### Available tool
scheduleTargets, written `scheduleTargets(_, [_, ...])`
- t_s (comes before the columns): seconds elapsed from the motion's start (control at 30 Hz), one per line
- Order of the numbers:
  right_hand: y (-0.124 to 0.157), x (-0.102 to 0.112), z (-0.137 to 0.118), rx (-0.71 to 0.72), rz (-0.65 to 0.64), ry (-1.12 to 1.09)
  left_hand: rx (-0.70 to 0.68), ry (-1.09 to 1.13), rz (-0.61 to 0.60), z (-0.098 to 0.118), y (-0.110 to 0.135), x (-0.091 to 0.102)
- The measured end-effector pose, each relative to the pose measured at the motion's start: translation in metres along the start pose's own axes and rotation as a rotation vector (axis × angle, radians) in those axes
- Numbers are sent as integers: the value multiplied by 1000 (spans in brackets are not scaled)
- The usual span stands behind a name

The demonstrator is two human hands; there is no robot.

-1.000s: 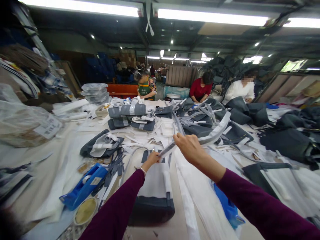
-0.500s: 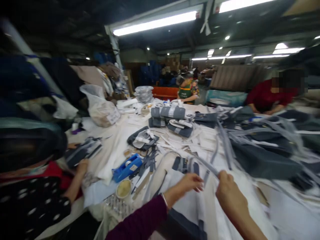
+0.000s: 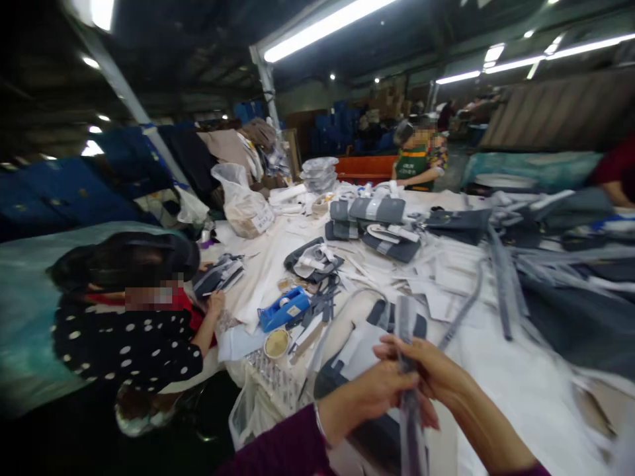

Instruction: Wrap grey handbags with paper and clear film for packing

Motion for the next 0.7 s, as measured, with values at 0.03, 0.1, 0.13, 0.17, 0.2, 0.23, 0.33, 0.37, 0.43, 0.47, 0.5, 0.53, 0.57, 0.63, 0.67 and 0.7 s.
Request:
scheduleTargets(0.03, [-3, -5, -5, 55, -5, -53, 5, 5, 10, 5, 6, 1])
scheduleTargets(0.1, [-12, -8, -28, 225, 2, -181, 42, 20, -4, 12, 20, 0])
scheduleTargets(0.13, [-17, -5, -40, 281, 10, -228, 60, 29, -14, 15, 26, 1])
scheduleTargets(0.17, [-22, 1, -51, 311, 36, -260, 79, 24, -18, 16, 32, 2])
scheduleTargets(0.2, [-26, 7, -59, 332, 69, -286, 104, 12, -19, 15, 37, 5])
scheduleTargets(0.23, [-29, 14, -65, 344, 97, -304, 127, -2, -13, 12, 42, 7])
scheduleTargets(0.33, [-29, 21, -67, 361, 128, -314, 146, -50, 91, -3, 52, 19])
scheduleTargets(0.37, [-28, 21, -63, 368, 118, -308, 137, -57, 134, -7, 53, 22])
scheduleTargets(0.43, [-27, 18, -51, 381, 76, -297, 113, -63, 186, -15, 53, 24])
scheduleTargets(0.47, [-27, 16, -44, 383, 57, -296, 99, -66, 196, -17, 52, 24])
scheduleTargets(0.5, [-28, 15, -38, 381, 46, -295, 87, -68, 201, -19, 50, 22])
scheduleTargets(0.53, [-28, 14, -31, 375, 41, -292, 75, -71, 211, -21, 49, 21])
scheduleTargets(0.57, [-28, 13, -25, 371, 39, -287, 63, -73, 229, -22, 49, 19])
scheduleTargets(0.63, [-25, 10, -16, 369, 47, -271, 41, -71, 274, -24, 50, 17])
scheduleTargets(0.67, [-23, 7, -12, 369, 53, -262, 31, -70, 299, -26, 52, 17])
scheduleTargets(0.7, [-20, 4, -8, 370, 56, -254, 24, -70, 322, -27, 54, 17])
Point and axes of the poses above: each hand's wrist, its own y-axis away from the middle knuckle, its own x-axis out of the back of the hand, z = x × y, the point moved 7 cm from there along -y, towards the middle knuckle, and after that the axes turned 6 degrees about x, right-handed, at the moved point
